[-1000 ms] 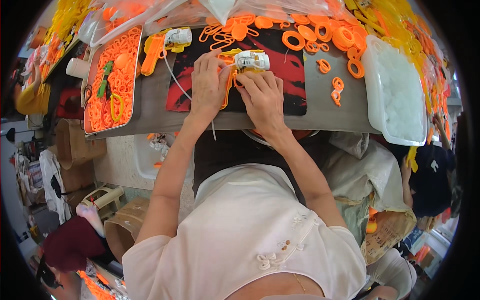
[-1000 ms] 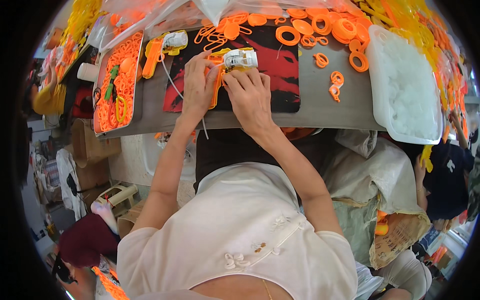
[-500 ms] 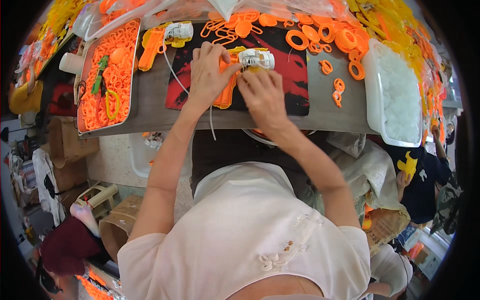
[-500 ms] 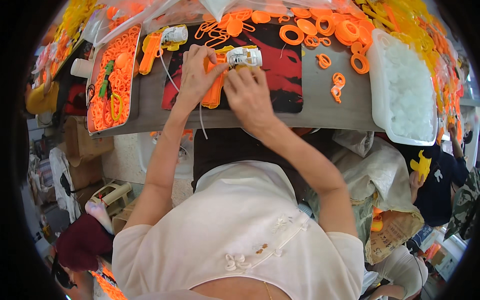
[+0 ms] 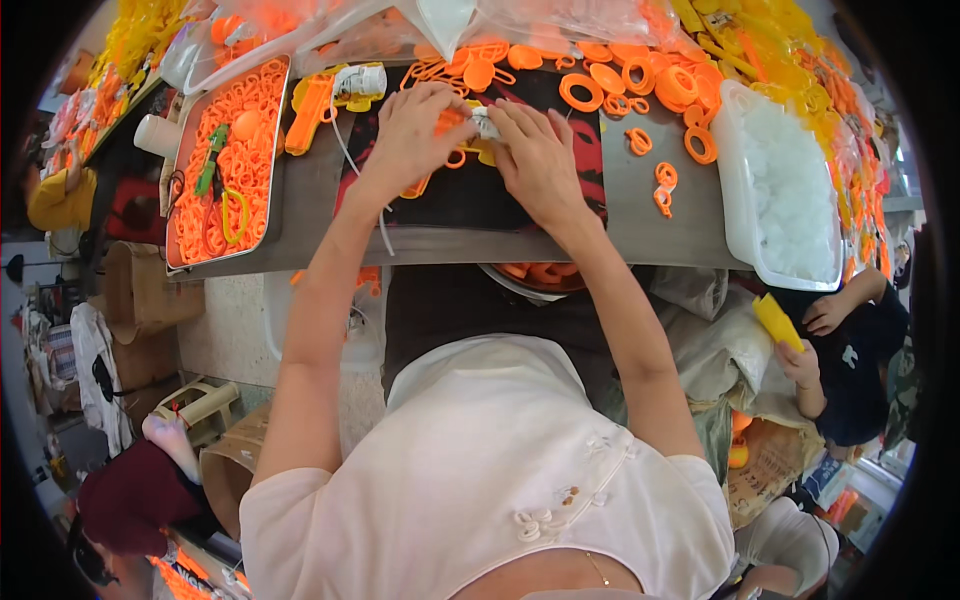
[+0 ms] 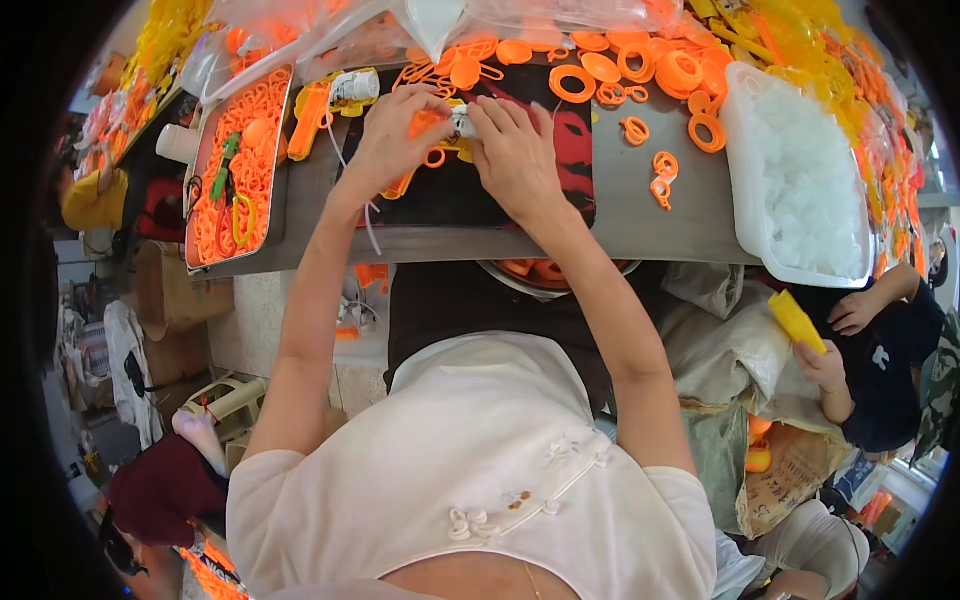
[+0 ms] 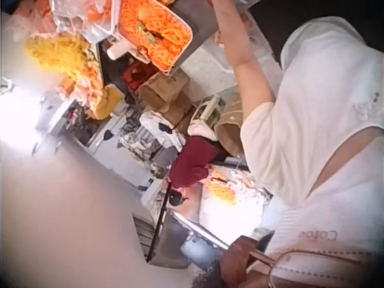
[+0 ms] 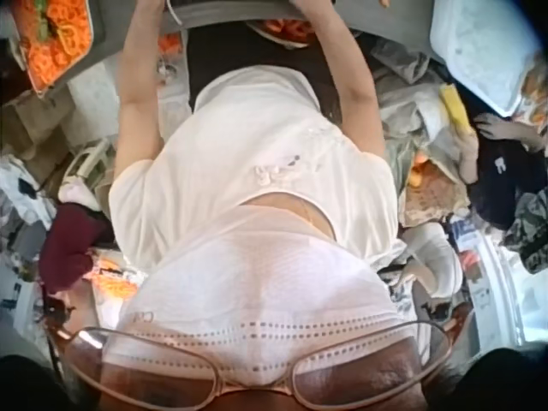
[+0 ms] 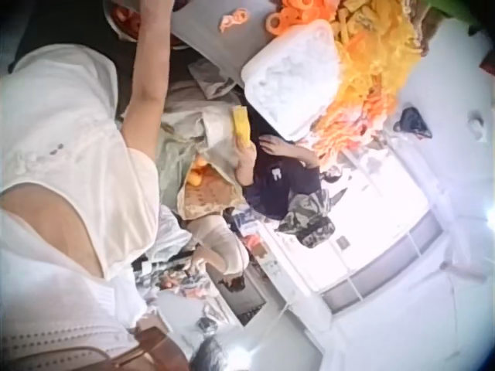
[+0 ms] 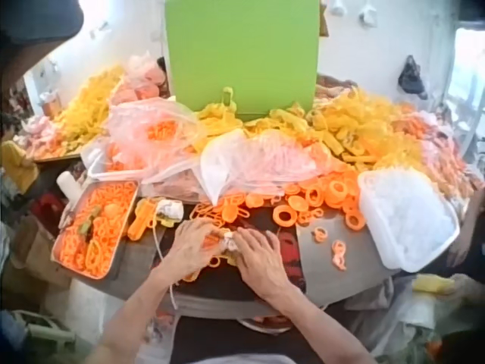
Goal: Assembling orange and yellow plastic toy guns by attaching various components at a factory workbench.
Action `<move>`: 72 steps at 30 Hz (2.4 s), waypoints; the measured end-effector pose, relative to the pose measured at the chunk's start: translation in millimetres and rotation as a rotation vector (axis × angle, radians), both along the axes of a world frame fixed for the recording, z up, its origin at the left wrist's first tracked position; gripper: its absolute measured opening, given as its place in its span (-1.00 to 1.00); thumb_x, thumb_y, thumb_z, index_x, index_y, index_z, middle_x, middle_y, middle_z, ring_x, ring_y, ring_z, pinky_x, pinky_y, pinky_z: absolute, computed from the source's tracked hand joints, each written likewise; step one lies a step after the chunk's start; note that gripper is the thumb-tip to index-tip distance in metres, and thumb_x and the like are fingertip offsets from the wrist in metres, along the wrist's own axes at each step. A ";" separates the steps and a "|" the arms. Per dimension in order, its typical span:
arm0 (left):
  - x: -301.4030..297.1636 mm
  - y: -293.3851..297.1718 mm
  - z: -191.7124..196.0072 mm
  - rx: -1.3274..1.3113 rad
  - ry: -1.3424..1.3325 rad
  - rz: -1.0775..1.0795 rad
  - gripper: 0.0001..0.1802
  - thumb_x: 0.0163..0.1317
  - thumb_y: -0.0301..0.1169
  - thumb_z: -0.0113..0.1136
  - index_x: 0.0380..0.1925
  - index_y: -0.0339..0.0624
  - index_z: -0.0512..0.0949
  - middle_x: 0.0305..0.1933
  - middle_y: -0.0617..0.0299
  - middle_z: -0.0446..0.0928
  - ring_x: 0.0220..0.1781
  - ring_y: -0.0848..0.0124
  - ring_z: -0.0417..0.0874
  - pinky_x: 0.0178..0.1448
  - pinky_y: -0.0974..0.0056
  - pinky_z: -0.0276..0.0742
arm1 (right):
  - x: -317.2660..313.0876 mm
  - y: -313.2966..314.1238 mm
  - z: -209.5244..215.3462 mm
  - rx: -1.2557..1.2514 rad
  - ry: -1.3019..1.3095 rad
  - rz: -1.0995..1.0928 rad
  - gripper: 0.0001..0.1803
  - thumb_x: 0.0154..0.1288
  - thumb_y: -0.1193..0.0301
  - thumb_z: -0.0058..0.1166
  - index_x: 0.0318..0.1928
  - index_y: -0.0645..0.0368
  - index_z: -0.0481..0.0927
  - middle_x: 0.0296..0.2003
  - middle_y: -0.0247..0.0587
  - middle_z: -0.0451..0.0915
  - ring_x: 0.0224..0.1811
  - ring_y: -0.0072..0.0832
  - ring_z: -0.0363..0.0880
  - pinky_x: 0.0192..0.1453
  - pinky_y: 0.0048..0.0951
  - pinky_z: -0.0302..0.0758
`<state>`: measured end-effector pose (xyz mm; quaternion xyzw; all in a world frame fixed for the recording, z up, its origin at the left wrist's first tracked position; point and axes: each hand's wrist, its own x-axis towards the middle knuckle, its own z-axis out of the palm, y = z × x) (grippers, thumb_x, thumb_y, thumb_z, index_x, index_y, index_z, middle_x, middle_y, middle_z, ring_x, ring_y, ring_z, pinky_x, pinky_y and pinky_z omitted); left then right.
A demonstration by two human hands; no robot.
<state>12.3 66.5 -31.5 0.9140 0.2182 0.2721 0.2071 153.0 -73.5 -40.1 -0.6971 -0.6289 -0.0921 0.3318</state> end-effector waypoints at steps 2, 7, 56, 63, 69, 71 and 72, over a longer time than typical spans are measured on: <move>2.3 -17.5 8.8 0.038 -0.002 0.048 -0.70 0.07 -0.20 0.37 -0.27 -0.10 0.60 0.13 0.21 0.48 0.21 0.21 0.43 0.35 0.06 0.17 | -1.2 -1.6 -4.2 0.020 -0.037 -0.018 -0.53 0.25 0.45 0.16 0.19 0.10 0.49 0.18 -0.23 0.52 0.26 -0.29 0.43 0.36 -0.08 0.22; 1.6 -36.3 7.2 0.106 -0.120 0.174 -0.74 -0.04 -0.31 0.43 -0.36 -0.13 0.61 0.12 0.21 0.49 0.19 0.15 0.43 0.31 0.06 0.22 | -9.1 -1.9 -5.9 0.051 -0.077 -0.048 -0.51 0.24 0.46 0.16 0.20 0.12 0.48 0.19 -0.24 0.52 0.26 -0.31 0.42 0.35 -0.08 0.23; -69.9 -5.0 4.9 0.400 0.084 0.439 -0.38 0.31 -0.34 0.18 0.37 -0.05 0.29 0.43 0.14 0.27 0.51 0.17 0.17 0.51 -0.04 0.05 | -0.3 -14.1 5.2 0.225 0.455 -0.005 -0.60 0.26 0.51 0.18 0.12 0.20 0.53 0.15 -0.08 0.50 0.23 -0.14 0.43 0.32 -0.23 0.35; -58.8 -82.7 -3.0 0.225 0.100 0.116 -0.65 0.22 -0.49 0.20 0.05 -0.19 0.55 0.16 0.10 0.49 0.26 0.09 0.43 0.33 0.06 0.31 | 137.0 5.2 35.3 0.313 0.424 -0.348 -0.65 0.25 0.53 0.15 0.06 0.24 0.54 -0.05 -0.06 0.57 0.05 -0.20 0.54 0.15 -0.25 0.47; -55.6 -79.8 -3.3 0.123 0.076 0.138 -0.66 0.24 -0.48 0.18 0.04 -0.17 0.56 0.16 0.12 0.48 0.23 0.10 0.44 0.32 0.07 0.31 | 213.7 96.9 58.5 0.422 0.005 -0.245 -0.60 0.26 0.45 0.13 0.11 0.20 0.49 0.01 -0.04 0.52 0.05 -0.12 0.52 0.13 -0.20 0.45; -55.6 -79.1 -2.2 0.107 0.078 0.129 -0.66 0.23 -0.49 0.18 0.03 -0.17 0.57 0.16 0.12 0.48 0.23 0.09 0.44 0.31 0.06 0.31 | 228.3 129.2 64.5 0.300 -0.003 -0.201 -0.64 0.28 0.44 0.10 0.10 0.17 0.51 0.01 -0.02 0.53 0.07 -0.08 0.50 0.16 -0.18 0.44; -54.7 -79.0 -1.7 0.092 0.074 0.127 -0.65 0.21 -0.50 0.20 0.03 -0.16 0.57 0.16 0.12 0.48 0.23 0.09 0.44 0.31 0.05 0.31 | 237.4 142.6 69.2 0.308 -0.006 -0.196 -0.64 0.28 0.44 0.10 0.10 0.17 0.51 0.01 -0.02 0.53 0.07 -0.08 0.50 0.16 -0.18 0.44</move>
